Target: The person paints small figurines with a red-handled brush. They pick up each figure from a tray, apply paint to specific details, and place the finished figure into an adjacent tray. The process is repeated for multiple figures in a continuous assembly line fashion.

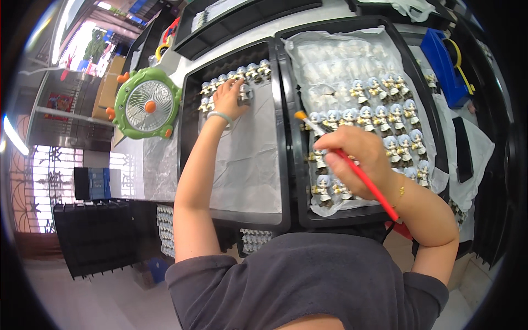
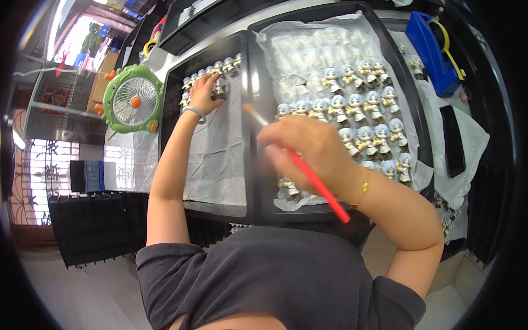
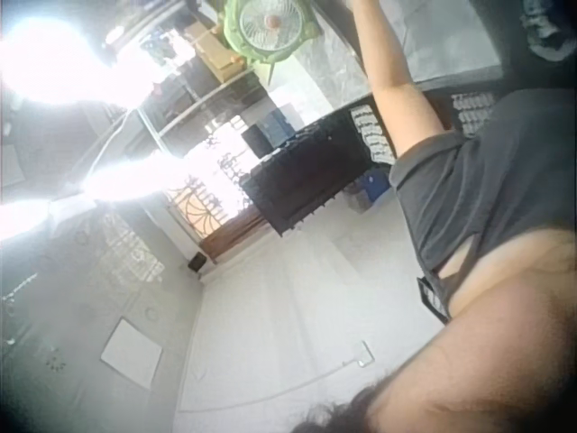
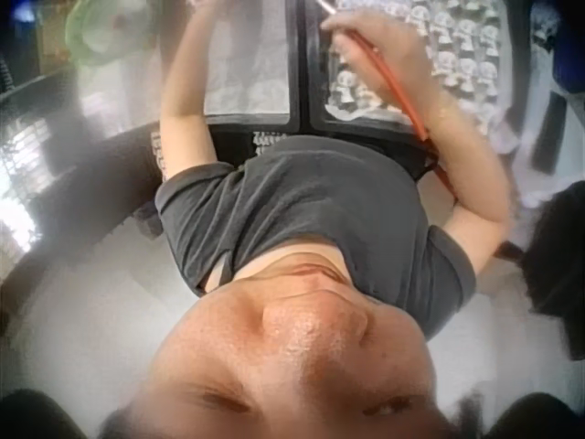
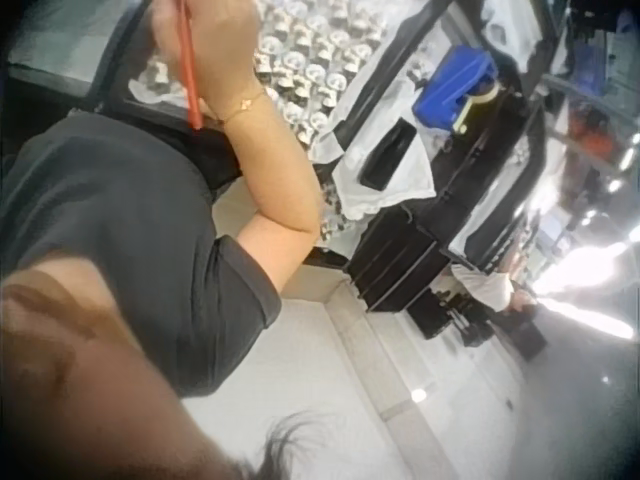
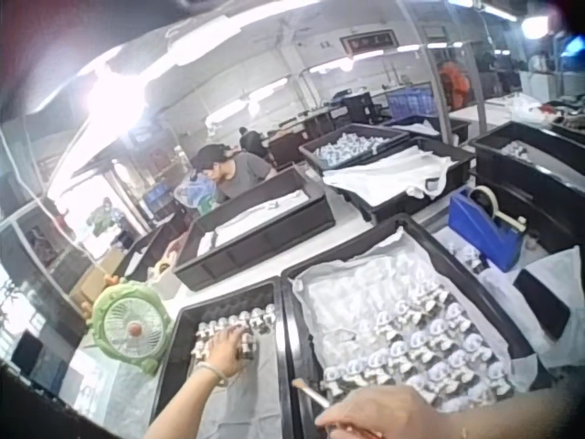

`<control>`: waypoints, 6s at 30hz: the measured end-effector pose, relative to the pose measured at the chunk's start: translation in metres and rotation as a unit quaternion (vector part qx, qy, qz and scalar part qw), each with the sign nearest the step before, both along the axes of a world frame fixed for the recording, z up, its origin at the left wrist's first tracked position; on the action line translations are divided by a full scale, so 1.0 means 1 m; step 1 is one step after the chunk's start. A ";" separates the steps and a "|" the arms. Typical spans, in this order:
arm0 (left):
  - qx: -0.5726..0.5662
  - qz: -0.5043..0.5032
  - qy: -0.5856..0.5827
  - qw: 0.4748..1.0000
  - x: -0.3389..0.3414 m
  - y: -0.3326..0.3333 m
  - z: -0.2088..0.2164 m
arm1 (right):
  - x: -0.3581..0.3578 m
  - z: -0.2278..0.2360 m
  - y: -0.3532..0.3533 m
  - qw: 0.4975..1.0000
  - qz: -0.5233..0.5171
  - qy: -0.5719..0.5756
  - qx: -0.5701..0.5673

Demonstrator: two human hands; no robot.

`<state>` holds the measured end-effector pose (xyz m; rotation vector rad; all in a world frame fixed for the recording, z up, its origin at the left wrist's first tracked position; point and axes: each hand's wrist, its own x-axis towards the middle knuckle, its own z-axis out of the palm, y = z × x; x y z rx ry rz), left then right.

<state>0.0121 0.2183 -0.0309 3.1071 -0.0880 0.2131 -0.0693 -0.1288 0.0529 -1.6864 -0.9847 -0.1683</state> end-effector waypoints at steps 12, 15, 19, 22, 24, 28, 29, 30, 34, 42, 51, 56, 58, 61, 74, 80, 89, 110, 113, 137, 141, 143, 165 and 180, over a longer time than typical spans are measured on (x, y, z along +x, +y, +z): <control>0.033 -0.233 0.087 0.968 0.042 -0.253 0.029 | -0.001 0.011 -0.005 0.996 -0.024 -0.081 0.010; -0.068 -0.196 0.140 0.968 0.058 -0.258 0.022 | 0.003 0.009 -0.009 0.998 -0.028 -0.047 0.018; -0.224 -0.203 0.032 0.953 0.036 -0.224 0.048 | 0.000 0.013 -0.005 0.997 -0.027 -0.065 0.013; -0.430 -0.187 0.081 0.880 -0.002 -0.183 0.075 | 0.000 0.016 -0.008 0.996 -0.025 -0.083 0.015; -0.594 -0.121 0.201 0.770 -0.027 -0.151 0.071 | -0.001 0.017 -0.007 0.996 -0.014 -0.088 0.012; -0.770 -0.105 0.257 0.574 -0.084 -0.107 0.072 | -0.004 0.018 -0.004 0.995 0.010 -0.098 0.012; -0.772 -0.131 0.249 0.569 -0.092 -0.103 0.070 | -0.003 0.017 -0.005 0.995 0.006 -0.099 0.006; -0.772 -0.128 0.237 0.576 -0.097 -0.100 0.072 | -0.003 0.016 -0.005 0.995 0.003 -0.099 0.000; -0.798 -0.184 0.174 0.547 -0.112 -0.100 0.082 | 0.001 0.013 -0.003 0.998 -0.005 -0.058 -0.008; -0.745 -0.262 0.137 0.598 -0.120 -0.102 0.091 | 0.005 0.009 -0.004 0.999 -0.023 -0.041 -0.016; -0.346 -0.237 -0.019 0.908 -0.125 -0.102 0.100 | 0.006 0.007 -0.002 0.999 -0.013 -0.041 -0.024; -0.208 -0.197 -0.063 0.956 -0.126 -0.105 0.102 | 0.006 0.006 -0.002 0.999 -0.014 -0.041 -0.033; -0.204 -0.196 -0.064 0.957 -0.126 -0.105 0.102 | 0.006 0.006 -0.002 0.999 -0.011 -0.038 -0.034; -0.201 -0.197 -0.064 0.958 -0.126 -0.104 0.101 | 0.006 0.005 -0.003 0.999 -0.011 -0.036 -0.037; -0.271 -0.151 0.008 0.951 -0.112 -0.098 0.082 | 0.003 0.007 -0.004 0.999 -0.007 -0.030 -0.035; -0.097 -0.028 0.041 0.994 -0.048 -0.047 0.043 | 0.002 0.005 0.002 1.000 -0.004 -0.019 -0.022; 0.004 -0.060 0.030 0.998 0.013 -0.017 -0.008 | 0.002 0.001 0.001 1.000 -0.016 -0.023 -0.007; -0.130 -0.190 0.162 0.959 0.090 -0.273 0.016 | 0.013 -0.013 -0.001 0.984 -0.078 -0.095 0.132; -0.283 -0.168 0.081 0.941 0.061 -0.229 0.044 | 0.003 -0.001 -0.004 0.991 -0.058 -0.060 0.102; -0.787 -0.210 0.201 0.544 -0.128 -0.109 0.095 | 0.007 0.008 -0.007 0.999 -0.037 -0.011 0.010; -0.803 -0.133 0.196 0.547 -0.132 -0.115 0.101 | 0.007 0.007 -0.006 1.000 -0.030 0.002 -0.003; -0.795 -0.116 0.212 0.556 -0.131 -0.116 0.102 | 0.008 0.006 -0.006 0.999 -0.031 0.016 -0.016; -0.360 -0.193 -0.070 0.910 -0.132 -0.117 0.097 | 0.059 -0.038 -0.027 0.908 -0.185 -0.033 -0.375; -0.265 -0.164 -0.181 0.933 -0.122 -0.109 0.103 | 0.009 -0.081 -0.299 0.716 -0.573 0.152 -0.367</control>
